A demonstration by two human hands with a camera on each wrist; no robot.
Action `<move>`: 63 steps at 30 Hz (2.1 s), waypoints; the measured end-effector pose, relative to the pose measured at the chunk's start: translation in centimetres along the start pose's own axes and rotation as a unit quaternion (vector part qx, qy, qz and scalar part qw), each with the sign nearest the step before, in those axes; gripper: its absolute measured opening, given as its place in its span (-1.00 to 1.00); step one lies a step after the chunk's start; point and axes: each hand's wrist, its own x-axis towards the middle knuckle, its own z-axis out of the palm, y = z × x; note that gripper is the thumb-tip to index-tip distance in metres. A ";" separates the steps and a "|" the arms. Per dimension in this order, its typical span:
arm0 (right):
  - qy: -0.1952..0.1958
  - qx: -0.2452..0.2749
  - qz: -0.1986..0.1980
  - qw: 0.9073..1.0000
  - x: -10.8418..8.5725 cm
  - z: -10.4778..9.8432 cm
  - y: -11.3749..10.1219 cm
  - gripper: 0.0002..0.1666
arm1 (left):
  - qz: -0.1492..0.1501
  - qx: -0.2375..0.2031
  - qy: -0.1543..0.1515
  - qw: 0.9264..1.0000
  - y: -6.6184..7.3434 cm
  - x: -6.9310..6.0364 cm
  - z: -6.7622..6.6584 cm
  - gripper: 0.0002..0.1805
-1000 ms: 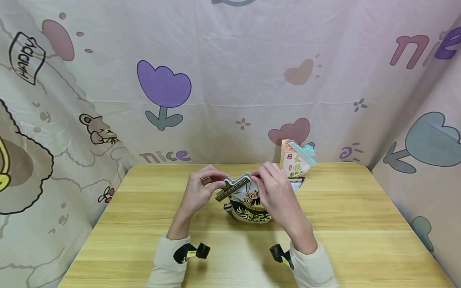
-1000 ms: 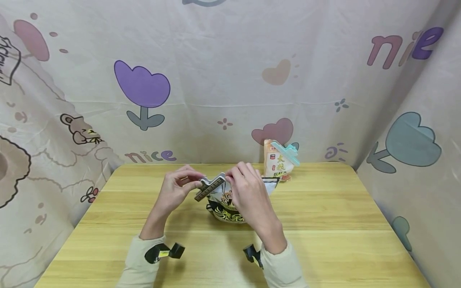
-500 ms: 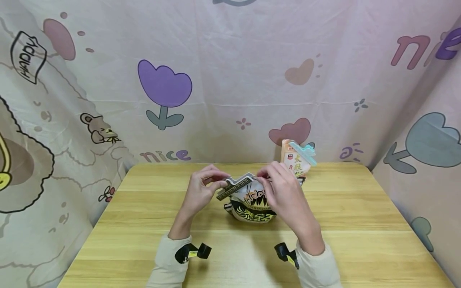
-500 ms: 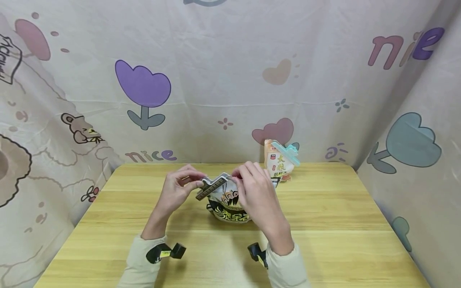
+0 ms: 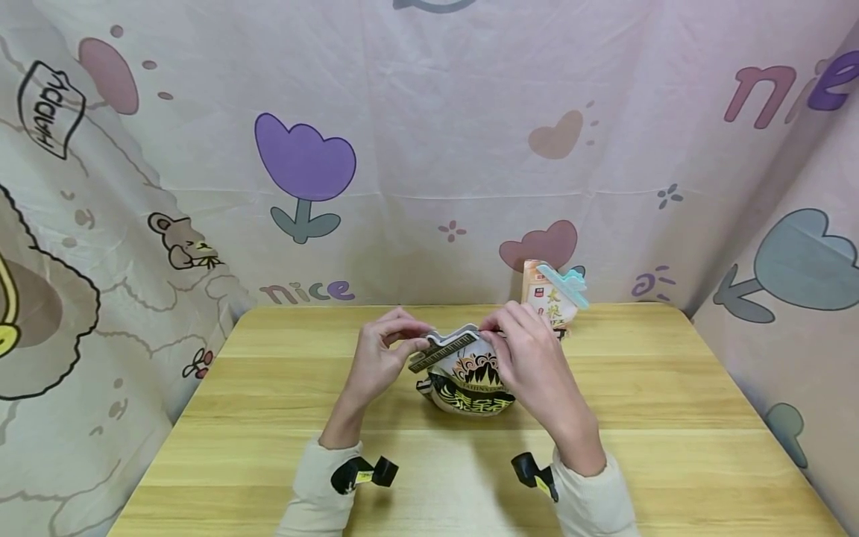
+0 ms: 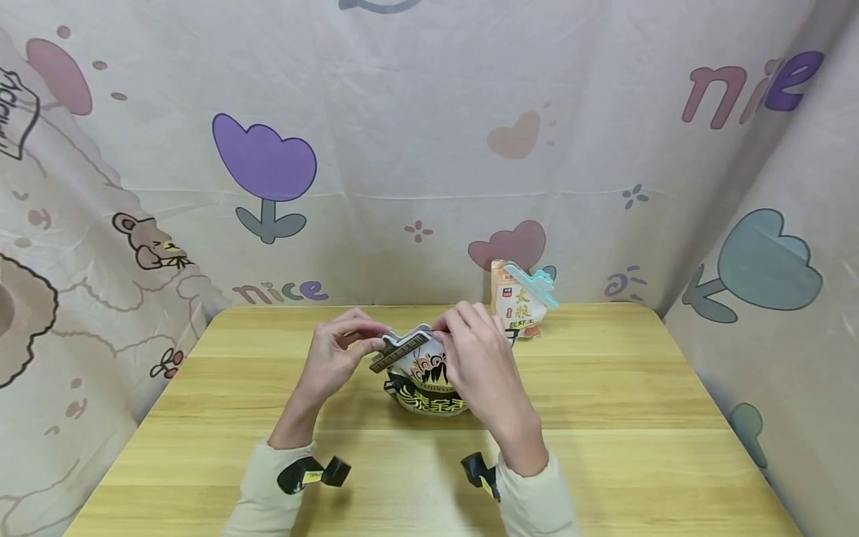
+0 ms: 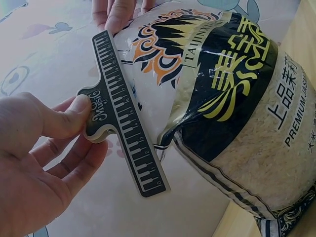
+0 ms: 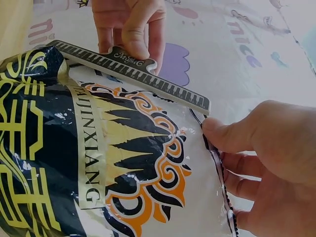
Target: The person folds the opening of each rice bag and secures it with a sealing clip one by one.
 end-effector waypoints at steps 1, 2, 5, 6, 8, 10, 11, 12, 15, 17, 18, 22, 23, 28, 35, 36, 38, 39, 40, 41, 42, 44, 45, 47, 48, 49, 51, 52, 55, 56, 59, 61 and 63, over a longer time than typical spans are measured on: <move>0.000 0.001 0.001 1.000 0.0 0.0 0.0 -0.85 | 0.001 0.000 0.001 1.000 0.0 0.0 0.0 -0.82; -0.001 0.002 0.002 1.000 0.0 0.0 0.0 -0.85 | 0.002 0.000 0.002 1.000 0.0 0.0 0.1 -0.82; -0.004 0.012 0.006 1.000 -0.1 -0.2 0.0 -0.85 | 0.002 0.000 0.003 1.000 0.1 0.0 0.2 -0.81; -0.007 0.018 0.008 1.000 -0.1 -0.3 0.0 -0.83 | 0.002 0.001 0.003 1.000 0.1 0.0 0.3 -0.81; -0.010 0.027 0.014 0.999 -0.2 -0.5 0.2 -0.81 | 0.001 0.002 0.004 1.000 0.2 0.0 0.4 -0.81; -0.009 0.034 0.022 0.999 -0.3 -0.7 0.3 -0.78 | -0.001 0.003 0.005 1.000 0.2 0.0 0.4 -0.81; -0.007 0.034 0.025 0.999 -0.3 -0.8 0.4 -0.78 | -0.001 0.003 0.006 1.000 0.2 0.0 0.5 -0.81; -0.006 0.034 0.028 0.999 -0.3 -0.9 0.4 -0.77 | 0.000 0.003 0.007 1.000 0.2 0.0 0.5 -0.81; -0.002 0.030 0.030 0.999 -0.3 -1.0 0.5 -0.78 | 0.001 0.003 0.007 1.000 0.2 0.0 0.6 -0.81; -0.002 0.028 0.026 0.999 -0.3 -0.9 0.4 -0.79 | 0.003 0.003 0.008 1.000 0.2 0.0 0.7 -0.81; -0.003 0.028 0.024 0.999 -0.3 -0.8 0.4 -0.79 | 0.004 0.003 0.008 1.000 0.3 0.0 0.7 -0.81; 0.000 0.027 0.019 0.999 -0.2 -0.6 0.3 -0.79 | 0.008 0.001 0.008 1.000 0.3 0.0 0.8 -0.80; 0.001 0.027 0.017 0.999 -0.2 -0.6 0.3 -0.79 | 0.009 0.000 0.008 1.000 0.3 0.0 0.8 -0.80; 0.007 0.024 0.011 1.000 -0.2 -0.4 0.3 -0.80 | 0.013 -0.002 0.010 1.000 0.4 -0.1 1.0 -0.80; 0.009 0.022 0.023 0.999 0.0 -0.6 0.2 -0.78 | 0.018 -0.002 0.016 1.000 0.5 -0.2 1.3 -0.81; 0.009 0.022 0.024 0.999 0.0 -0.6 0.2 -0.78 | 0.019 -0.002 0.017 1.000 0.5 -0.2 1.3 -0.81; 0.009 0.023 0.026 0.999 0.0 -0.6 0.2 -0.78 | 0.022 -0.001 0.019 1.000 0.5 -0.2 1.4 -0.81; 0.009 0.024 0.025 0.999 0.0 -0.6 0.2 -0.78 | 0.023 -0.001 0.019 1.000 0.5 -0.1 1.4 -0.81; 0.008 0.025 0.025 0.999 0.0 -0.6 0.3 -0.78 | 0.023 -0.001 0.021 1.000 0.5 -0.1 1.4 -0.81; 0.008 0.027 0.024 0.999 0.0 -0.7 0.3 -0.78 | 0.023 -0.001 0.022 0.999 0.5 -0.1 1.5 -0.81; 0.008 0.028 0.023 0.999 0.0 -0.7 0.3 -0.78 | 0.022 -0.002 0.023 0.999 0.5 -0.1 1.5 -0.80; 0.008 0.032 0.021 0.999 0.0 -0.7 0.4 -0.78 | 0.020 -0.002 0.025 0.999 0.6 -0.1 1.6 -0.79; 0.008 0.034 0.019 0.999 0.0 -0.7 0.4 -0.78 | 0.018 -0.003 0.026 1.000 0.5 -0.1 1.7 -0.79; 0.008 0.038 0.017 0.999 0.0 -0.7 0.5 -0.78 | 0.014 -0.002 0.025 1.000 0.6 -0.1 1.7 -0.78; 0.007 0.040 0.016 0.999 0.0 -0.8 0.5 -0.77 | 0.013 -0.002 0.024 1.000 0.6 -0.1 1.7 -0.78; 0.006 0.041 0.015 0.999 0.0 -0.8 0.5 -0.77 | 0.011 -0.001 0.023 1.000 0.6 -0.1 1.7 -0.78; 0.004 0.041 0.015 0.999 0.0 -0.8 0.5 -0.76 | 0.009 -0.002 0.018 1.000 0.6 -0.1 1.7 -0.77; 0.004 0.041 0.015 0.999 0.0 -0.9 0.5 -0.75 | 0.009 -0.002 0.016 1.000 0.6 -0.1 1.7 -0.77; 0.002 0.041 0.015 0.999 0.0 -0.9 0.5 -0.75 | 0.010 -0.001 0.007 1.000 0.5 -0.1 1.5 -0.75; 0.001 0.043 0.016 0.999 0.0 -0.9 0.5 -0.74 | 0.011 -0.001 0.005 1.000 0.5 -0.1 1.5 -0.75; -0.003 0.046 0.017 0.999 -0.1 -1.0 0.4 -0.74 | 0.012 -0.001 -0.001 1.000 0.5 -0.1 1.3 -0.73; -0.007 0.048 0.018 0.999 -0.1 -1.1 0.4 -0.73 | 0.009 -0.002 -0.005 1.000 0.6 -0.1 1.2 -0.72; -0.011 0.048 0.018 0.999 -0.1 -1.1 0.4 -0.73 | 0.005 -0.004 -0.010 1.000 0.6 -0.1 1.1 -0.72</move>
